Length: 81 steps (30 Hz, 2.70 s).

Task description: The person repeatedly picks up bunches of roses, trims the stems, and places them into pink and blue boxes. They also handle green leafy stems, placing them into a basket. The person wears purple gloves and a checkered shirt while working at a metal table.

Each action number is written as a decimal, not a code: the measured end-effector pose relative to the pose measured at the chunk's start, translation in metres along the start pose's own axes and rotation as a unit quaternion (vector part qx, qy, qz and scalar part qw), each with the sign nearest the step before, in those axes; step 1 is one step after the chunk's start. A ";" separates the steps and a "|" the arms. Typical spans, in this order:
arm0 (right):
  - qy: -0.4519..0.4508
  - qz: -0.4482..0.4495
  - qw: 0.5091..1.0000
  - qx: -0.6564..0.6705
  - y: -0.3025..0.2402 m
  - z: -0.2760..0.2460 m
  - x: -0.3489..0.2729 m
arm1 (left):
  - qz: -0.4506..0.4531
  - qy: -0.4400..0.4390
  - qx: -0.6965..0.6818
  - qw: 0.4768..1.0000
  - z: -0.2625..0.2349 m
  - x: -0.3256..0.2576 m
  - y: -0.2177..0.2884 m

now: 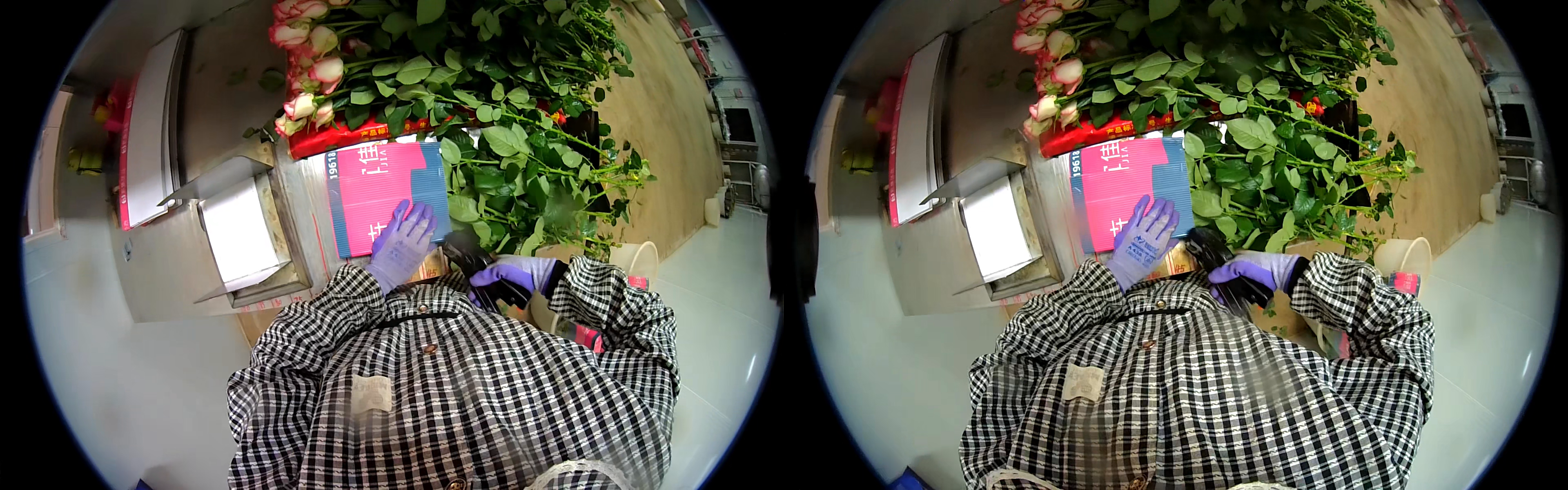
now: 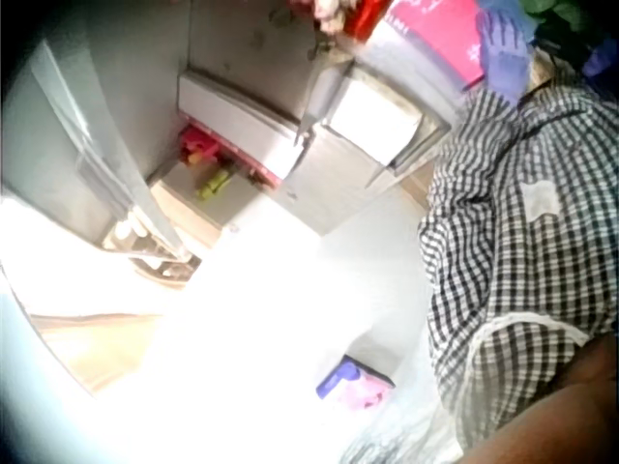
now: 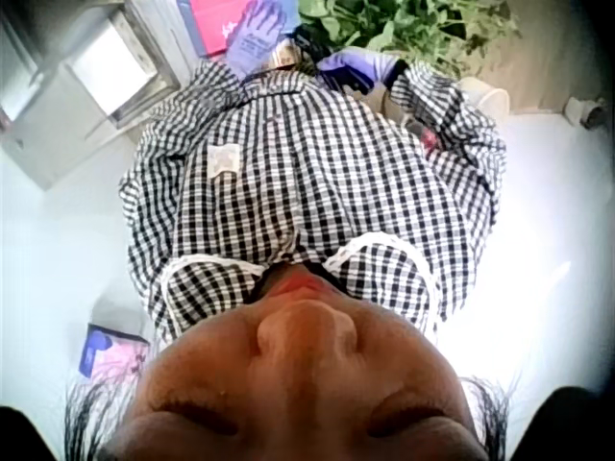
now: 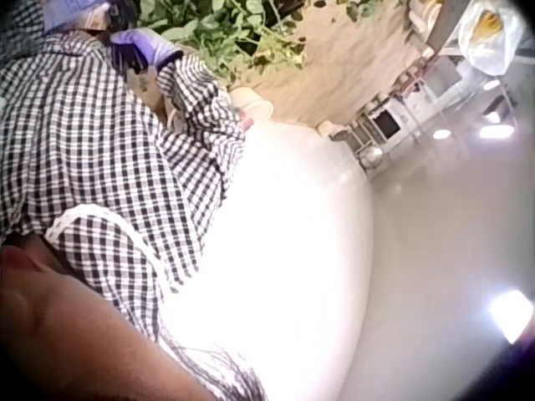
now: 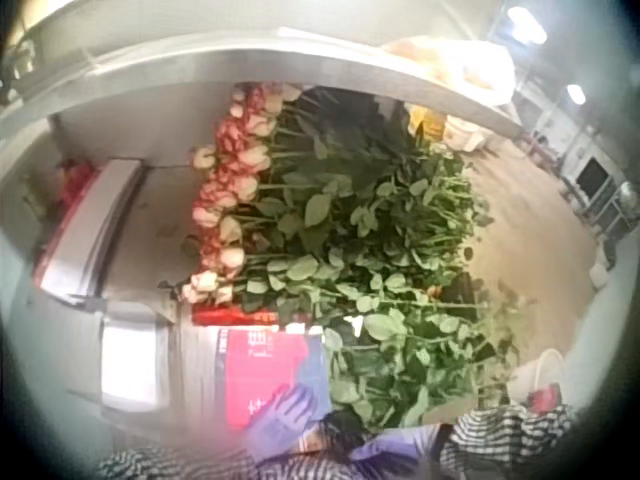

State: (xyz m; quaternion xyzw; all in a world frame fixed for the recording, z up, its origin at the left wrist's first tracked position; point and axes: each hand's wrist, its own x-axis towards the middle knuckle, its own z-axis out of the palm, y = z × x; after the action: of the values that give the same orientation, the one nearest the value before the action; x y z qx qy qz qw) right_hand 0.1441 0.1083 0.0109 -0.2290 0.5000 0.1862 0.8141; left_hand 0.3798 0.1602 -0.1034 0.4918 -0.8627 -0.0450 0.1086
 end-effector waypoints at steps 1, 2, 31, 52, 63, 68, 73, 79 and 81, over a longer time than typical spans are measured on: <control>0.032 0.015 0.999 0.012 -0.008 0.008 -0.005 | 0.006 0.010 0.015 1.000 0.000 0.001 0.000; 0.049 -0.088 0.994 0.035 0.012 0.002 0.014 | 0.012 0.020 0.030 0.999 0.000 0.001 0.000; 0.043 -0.151 0.981 -0.114 0.043 0.000 -0.015 | -0.245 -0.011 -0.853 0.460 0.107 -0.022 0.020; 0.150 -0.230 0.940 -0.201 0.084 -0.019 0.023 | -0.330 0.085 -0.910 0.236 0.073 -0.012 0.037; 0.252 -0.270 0.921 -0.120 0.076 0.020 0.088 | -0.395 -0.007 -0.826 0.401 0.037 -0.012 0.034; 0.284 -0.212 0.883 -0.309 0.086 -0.013 0.092 | -0.188 -0.263 -0.870 0.373 0.035 -0.059 0.016; 0.174 -0.124 0.906 -0.366 0.077 -0.011 0.016 | -0.202 -0.030 -0.665 0.718 -0.073 -0.051 -0.023; 0.084 -0.587 0.748 -0.300 -0.126 0.091 -0.038 | -0.127 -0.063 -0.086 0.986 -0.080 -0.008 -0.020; 0.156 -0.677 0.589 -0.412 -0.210 0.140 -0.014 | -0.121 -0.057 -0.087 0.987 -0.074 -0.008 -0.015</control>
State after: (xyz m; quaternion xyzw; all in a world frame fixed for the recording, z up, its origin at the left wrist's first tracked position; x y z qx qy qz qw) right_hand 0.3514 0.0123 0.1183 -0.8379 0.1896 -0.2713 0.4340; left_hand 0.4135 0.1613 -0.0349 0.5779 -0.7944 -0.1610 0.0952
